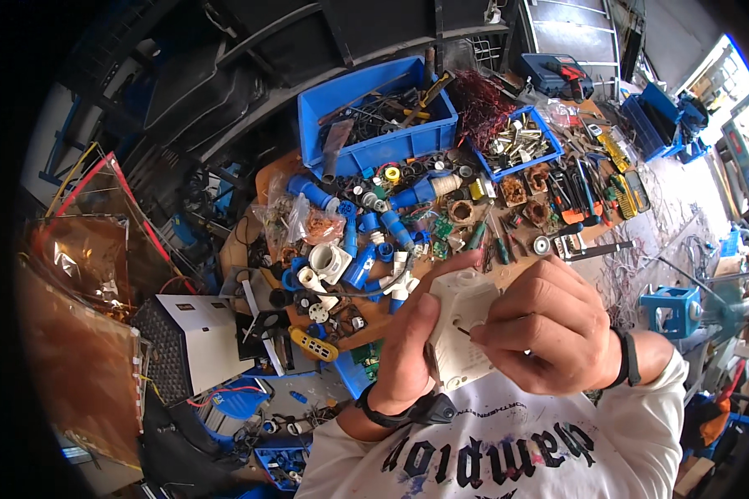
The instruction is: The person holds a white plastic electrical component and uses a screwdriver to manipulate internal parts. They repeatedly switch between different hex keys and screwdrivers, attempting to adjust or remove a small internal pin or screw. The person rotates the component frequently to access different angles while working in a cluttered workshop environment.
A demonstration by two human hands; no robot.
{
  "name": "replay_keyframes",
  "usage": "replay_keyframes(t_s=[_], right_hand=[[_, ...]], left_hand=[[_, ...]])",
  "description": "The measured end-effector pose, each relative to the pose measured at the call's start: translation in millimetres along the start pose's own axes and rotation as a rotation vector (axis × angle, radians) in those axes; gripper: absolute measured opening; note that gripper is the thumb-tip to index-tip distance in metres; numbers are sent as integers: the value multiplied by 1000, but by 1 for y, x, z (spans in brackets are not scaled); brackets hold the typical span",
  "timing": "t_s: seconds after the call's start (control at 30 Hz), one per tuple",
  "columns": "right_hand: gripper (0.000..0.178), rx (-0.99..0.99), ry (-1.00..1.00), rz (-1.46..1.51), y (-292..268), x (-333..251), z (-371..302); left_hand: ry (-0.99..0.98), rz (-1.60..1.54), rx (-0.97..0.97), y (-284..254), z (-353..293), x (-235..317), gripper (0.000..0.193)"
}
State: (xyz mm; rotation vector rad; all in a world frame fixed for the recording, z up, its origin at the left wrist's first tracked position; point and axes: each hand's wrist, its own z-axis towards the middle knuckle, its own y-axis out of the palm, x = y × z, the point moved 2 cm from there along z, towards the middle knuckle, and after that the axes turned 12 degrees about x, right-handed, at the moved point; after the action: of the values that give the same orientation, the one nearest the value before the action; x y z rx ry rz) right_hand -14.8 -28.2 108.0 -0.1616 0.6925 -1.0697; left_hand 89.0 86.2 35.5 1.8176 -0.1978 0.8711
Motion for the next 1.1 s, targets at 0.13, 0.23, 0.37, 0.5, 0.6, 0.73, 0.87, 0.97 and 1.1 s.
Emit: replay_keyframes(t_s=[0.13,0.23,0.37,0.5,0.6,0.73,0.87,0.97,1.1], right_hand=[[23,101,213,28,4,-6,-7],[22,217,287,62,11,-10,-10],[23,247,297,44,16,-13,-13],[23,304,297,1,21,-15,-15],[22,296,305,1,25,-19,-17],[20,332,279,7,34,-25,-20],[19,354,246,2,41,-27,-22],[19,361,237,1,44,-28,-23],[19,364,248,-28,46,-31,-24]], left_hand=[[109,18,42,-1,1,-3,64],[173,51,59,-1,0,-4,65],[233,10,24,-2,0,-7,66],[411,44,40,-2,3,-11,65],[588,93,34,-1,6,-11,65],[624,13,232,1,3,-14,67],[671,85,243,-2,1,-12,61],[627,2,206,-8,4,-15,56],[628,-100,135,-17,5,-17,52]])
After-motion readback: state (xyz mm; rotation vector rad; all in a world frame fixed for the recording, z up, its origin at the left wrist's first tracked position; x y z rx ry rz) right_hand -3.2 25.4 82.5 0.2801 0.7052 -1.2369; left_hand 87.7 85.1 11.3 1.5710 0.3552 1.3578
